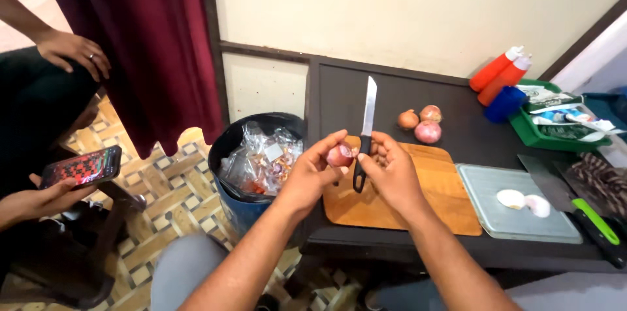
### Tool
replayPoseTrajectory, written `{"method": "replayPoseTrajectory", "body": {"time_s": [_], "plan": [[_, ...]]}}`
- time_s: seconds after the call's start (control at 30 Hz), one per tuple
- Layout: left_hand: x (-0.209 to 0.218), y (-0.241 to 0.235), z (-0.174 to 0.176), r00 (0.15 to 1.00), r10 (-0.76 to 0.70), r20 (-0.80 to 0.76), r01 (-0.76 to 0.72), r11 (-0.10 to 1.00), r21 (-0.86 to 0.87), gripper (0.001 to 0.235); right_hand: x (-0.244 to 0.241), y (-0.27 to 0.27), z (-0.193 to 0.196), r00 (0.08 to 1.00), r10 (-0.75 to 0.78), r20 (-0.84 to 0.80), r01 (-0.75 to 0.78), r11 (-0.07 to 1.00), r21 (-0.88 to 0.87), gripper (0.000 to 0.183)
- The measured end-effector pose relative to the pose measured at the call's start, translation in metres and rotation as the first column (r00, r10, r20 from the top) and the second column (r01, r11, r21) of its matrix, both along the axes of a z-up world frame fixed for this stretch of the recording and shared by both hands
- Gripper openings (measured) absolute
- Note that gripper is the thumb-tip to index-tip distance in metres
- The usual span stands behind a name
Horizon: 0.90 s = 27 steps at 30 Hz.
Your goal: The person peels onions by hand and with a knife, discarding the skins into a bin, and then slices the onions on a wooden board.
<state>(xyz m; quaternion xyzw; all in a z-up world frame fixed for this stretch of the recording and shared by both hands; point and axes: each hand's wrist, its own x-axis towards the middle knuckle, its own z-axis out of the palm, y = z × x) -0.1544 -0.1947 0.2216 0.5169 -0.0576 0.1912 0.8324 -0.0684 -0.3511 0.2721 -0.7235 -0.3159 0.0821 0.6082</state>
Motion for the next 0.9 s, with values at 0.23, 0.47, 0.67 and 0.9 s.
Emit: {"method": "replayPoseTrajectory", "body": {"time_s": [0.23, 0.47, 0.67, 0.9], "plan": [[0.013, -0.010, -0.008, 0.998, 0.054, -0.034, -0.056, 0.997, -0.059, 0.066, 0.023, -0.019, -0.018, 0.934, 0.099, -0.343, -0.010, 0.968, 0.252, 0.036], [0.042, 0.063, -0.014, 0.975, 0.220, 0.032, -0.219, 0.976, -0.013, 0.068, 0.058, 0.028, -0.005, 0.856, 0.256, -0.450, -0.094, 0.932, 0.351, 0.038], [0.069, 0.139, -0.030, 0.945, 0.308, 0.109, -0.313, 0.950, 0.025, 0.065, 0.066, 0.123, -0.012, 0.959, 0.093, -0.269, -0.106, 0.994, -0.037, 0.025], [0.084, 0.198, -0.075, 0.890, 0.438, 0.127, -0.444, 0.895, 0.028, 0.068, 0.109, 0.229, -0.047, 0.969, 0.109, 0.221, -0.067, 0.979, -0.190, 0.030]]}}
